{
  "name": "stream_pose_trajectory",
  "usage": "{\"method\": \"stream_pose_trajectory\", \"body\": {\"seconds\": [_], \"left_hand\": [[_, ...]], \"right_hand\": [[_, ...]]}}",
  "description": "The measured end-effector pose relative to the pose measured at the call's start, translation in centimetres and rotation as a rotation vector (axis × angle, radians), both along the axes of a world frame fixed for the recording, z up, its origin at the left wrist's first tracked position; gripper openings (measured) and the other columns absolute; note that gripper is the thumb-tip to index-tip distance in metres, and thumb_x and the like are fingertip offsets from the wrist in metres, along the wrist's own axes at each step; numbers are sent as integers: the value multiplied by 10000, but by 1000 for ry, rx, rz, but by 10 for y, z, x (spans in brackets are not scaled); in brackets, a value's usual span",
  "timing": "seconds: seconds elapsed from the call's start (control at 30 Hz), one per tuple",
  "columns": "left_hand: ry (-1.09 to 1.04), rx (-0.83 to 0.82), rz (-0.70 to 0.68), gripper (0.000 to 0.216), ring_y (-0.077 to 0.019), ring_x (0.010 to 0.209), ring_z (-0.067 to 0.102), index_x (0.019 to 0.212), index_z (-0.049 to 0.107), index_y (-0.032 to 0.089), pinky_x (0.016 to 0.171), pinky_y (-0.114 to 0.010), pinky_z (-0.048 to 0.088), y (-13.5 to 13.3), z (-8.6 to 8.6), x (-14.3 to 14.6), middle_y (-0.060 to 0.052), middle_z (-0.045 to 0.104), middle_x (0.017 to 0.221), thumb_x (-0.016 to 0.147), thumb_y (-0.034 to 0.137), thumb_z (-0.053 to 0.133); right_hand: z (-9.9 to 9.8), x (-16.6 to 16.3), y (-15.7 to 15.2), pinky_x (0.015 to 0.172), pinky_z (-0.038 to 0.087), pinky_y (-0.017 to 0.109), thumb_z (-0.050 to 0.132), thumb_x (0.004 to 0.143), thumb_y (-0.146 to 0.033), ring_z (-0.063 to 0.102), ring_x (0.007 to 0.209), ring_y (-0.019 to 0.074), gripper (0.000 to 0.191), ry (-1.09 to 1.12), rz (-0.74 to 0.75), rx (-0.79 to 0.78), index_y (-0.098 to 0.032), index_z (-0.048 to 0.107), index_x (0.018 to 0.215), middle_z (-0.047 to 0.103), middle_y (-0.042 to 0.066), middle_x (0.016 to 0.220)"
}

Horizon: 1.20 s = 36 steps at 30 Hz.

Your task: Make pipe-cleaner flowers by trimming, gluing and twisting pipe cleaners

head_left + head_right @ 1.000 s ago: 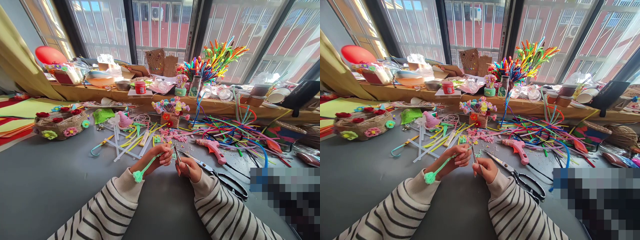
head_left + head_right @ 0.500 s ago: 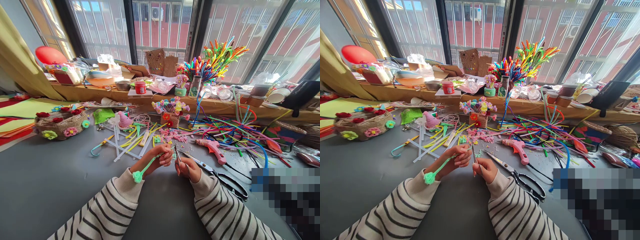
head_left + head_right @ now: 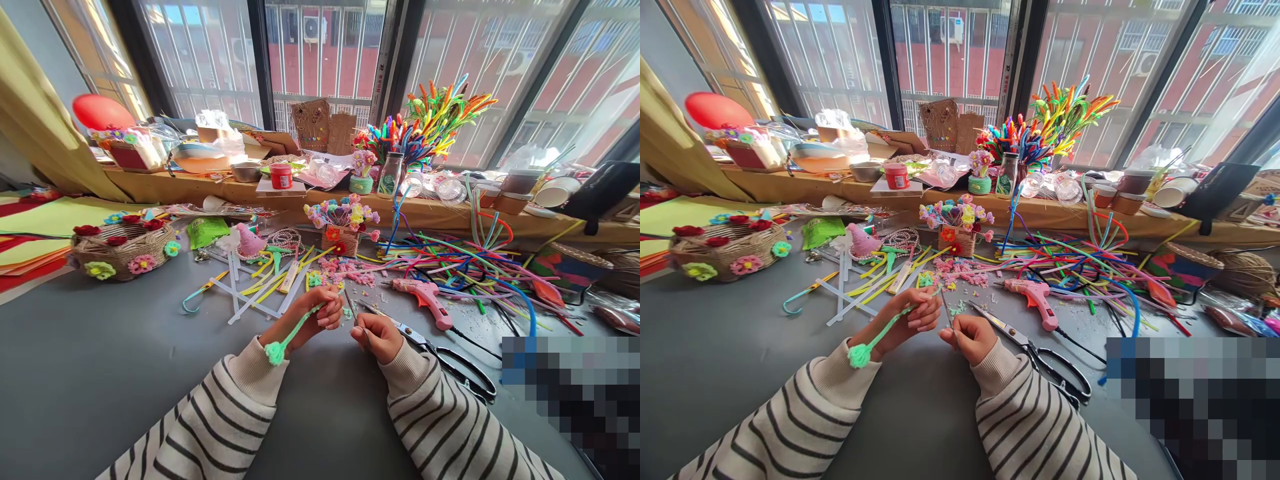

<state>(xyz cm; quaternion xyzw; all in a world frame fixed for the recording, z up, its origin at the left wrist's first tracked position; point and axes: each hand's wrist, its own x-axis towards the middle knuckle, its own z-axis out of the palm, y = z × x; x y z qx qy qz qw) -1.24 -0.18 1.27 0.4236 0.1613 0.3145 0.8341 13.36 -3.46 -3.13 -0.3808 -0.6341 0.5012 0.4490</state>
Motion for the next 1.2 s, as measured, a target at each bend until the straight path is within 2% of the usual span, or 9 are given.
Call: {"method": "stream_pose_trajectory", "body": {"seconds": [0.27, 0.57, 0.77, 1.0, 1.2], "left_hand": [[28, 0, -26, 228, -42, 354, 208, 462, 326, 145, 423, -212, 200, -2, 1, 0, 56, 220, 409, 689, 148, 342], [8, -3, -69, 232, -42, 337, 215, 459, 352, 140, 413, -220, 176, 0, -2, 0, 58, 210, 394, 687, 122, 314], [10, -8, -79, 226, -41, 336, 226, 466, 359, 139, 413, -218, 185, -1, -1, 0, 58, 222, 393, 687, 120, 320], [14, 3, -67, 224, -43, 346, 245, 464, 358, 140, 418, -218, 196, 0, -1, 1, 55, 234, 397, 687, 126, 330], [27, 9, -68, 232, -47, 358, 240, 473, 357, 140, 429, -220, 199, -1, -1, 1, 52, 235, 411, 701, 126, 317]], "right_hand": [[-3, 3, 0, 374, 178, 203, 354, 649, -613, 254, 368, 49, 498, -70, 107, 75, -154, 422, 469, 317, -48, 414], [-2, 4, 1, 383, 194, 203, 415, 633, -580, 282, 382, 53, 457, -86, 29, 48, -164, 377, 447, 366, -31, 421], [-6, 3, 1, 359, 164, 201, 359, 650, -605, 233, 345, 44, 485, -17, 96, 29, -154, 427, 484, 294, -59, 396], [-2, 2, 2, 352, 170, 195, 428, 619, -591, 258, 345, 37, 472, -22, 11, 6, -170, 344, 423, 336, -50, 384], [-5, 2, 2, 319, 135, 191, 341, 606, -662, 178, 295, 30, 528, 56, 111, -67, -156, 434, 486, 241, -85, 344]]}}
